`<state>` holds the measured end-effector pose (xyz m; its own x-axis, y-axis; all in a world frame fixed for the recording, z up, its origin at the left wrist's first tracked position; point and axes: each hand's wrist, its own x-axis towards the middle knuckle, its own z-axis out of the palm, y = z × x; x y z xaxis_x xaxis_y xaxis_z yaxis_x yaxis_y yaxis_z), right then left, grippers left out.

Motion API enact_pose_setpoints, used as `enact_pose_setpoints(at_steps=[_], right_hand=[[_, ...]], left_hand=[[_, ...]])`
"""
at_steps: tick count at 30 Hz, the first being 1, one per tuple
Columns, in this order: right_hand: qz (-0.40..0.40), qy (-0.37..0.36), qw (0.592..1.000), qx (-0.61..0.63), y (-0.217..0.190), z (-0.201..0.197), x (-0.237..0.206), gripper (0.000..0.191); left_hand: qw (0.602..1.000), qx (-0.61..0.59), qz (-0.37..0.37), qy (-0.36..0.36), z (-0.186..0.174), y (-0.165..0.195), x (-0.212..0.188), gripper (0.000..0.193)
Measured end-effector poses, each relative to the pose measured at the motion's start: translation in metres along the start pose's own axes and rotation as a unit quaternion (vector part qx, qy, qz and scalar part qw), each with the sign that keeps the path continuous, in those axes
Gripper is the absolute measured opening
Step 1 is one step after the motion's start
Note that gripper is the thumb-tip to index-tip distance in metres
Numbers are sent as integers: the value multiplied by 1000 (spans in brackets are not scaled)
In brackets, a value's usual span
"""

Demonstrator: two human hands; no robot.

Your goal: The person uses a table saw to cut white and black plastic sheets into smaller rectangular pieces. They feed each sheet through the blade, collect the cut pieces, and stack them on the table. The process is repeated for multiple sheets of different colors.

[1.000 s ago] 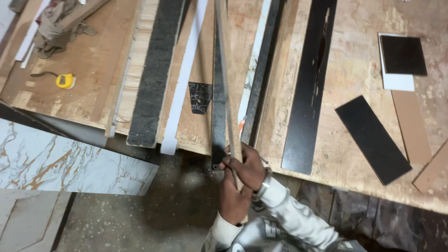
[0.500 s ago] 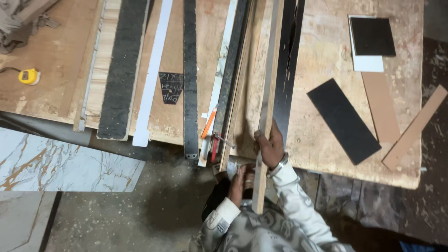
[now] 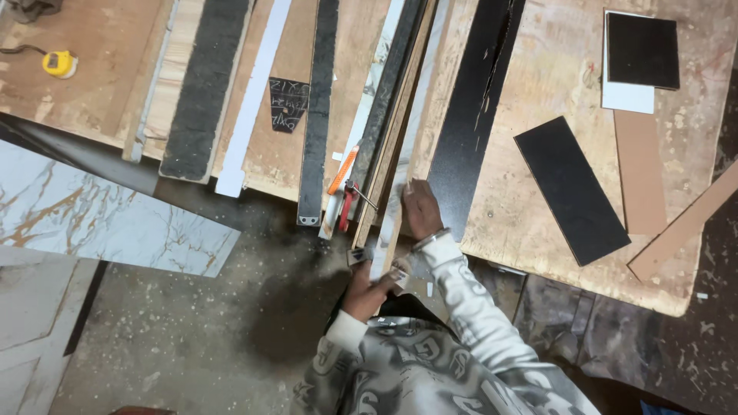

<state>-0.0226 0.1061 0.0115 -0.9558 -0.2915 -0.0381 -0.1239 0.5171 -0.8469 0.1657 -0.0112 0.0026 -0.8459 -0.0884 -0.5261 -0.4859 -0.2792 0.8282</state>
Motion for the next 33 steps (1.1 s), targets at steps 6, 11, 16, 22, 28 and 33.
enact_pose_setpoints(at_steps=[6,11,16,22,28,33], right_hand=[[-83,-88,992,-43,11,7,12,64],[-120,-87,978,-148,23,1,-17,56],[-67,-93,981,-155,36,-12,-25,36],[114,-19,841,529,-20,-41,-38,61],[-69,-3,909,411,-132,-58,-48,74],[-32,-66,855,513,-162,-13,-26,63]], left_hand=[[986,-102,-103,77,-21,8,-13,29],[994,-60,-84,41,-20,15,-25,28],[990,-47,132,-12,5,33,-35,32],[978,166,108,69,36,100,-83,41],[975,111,188,45,20,153,-124,29],[987,-131,97,12,-41,163,-104,29]])
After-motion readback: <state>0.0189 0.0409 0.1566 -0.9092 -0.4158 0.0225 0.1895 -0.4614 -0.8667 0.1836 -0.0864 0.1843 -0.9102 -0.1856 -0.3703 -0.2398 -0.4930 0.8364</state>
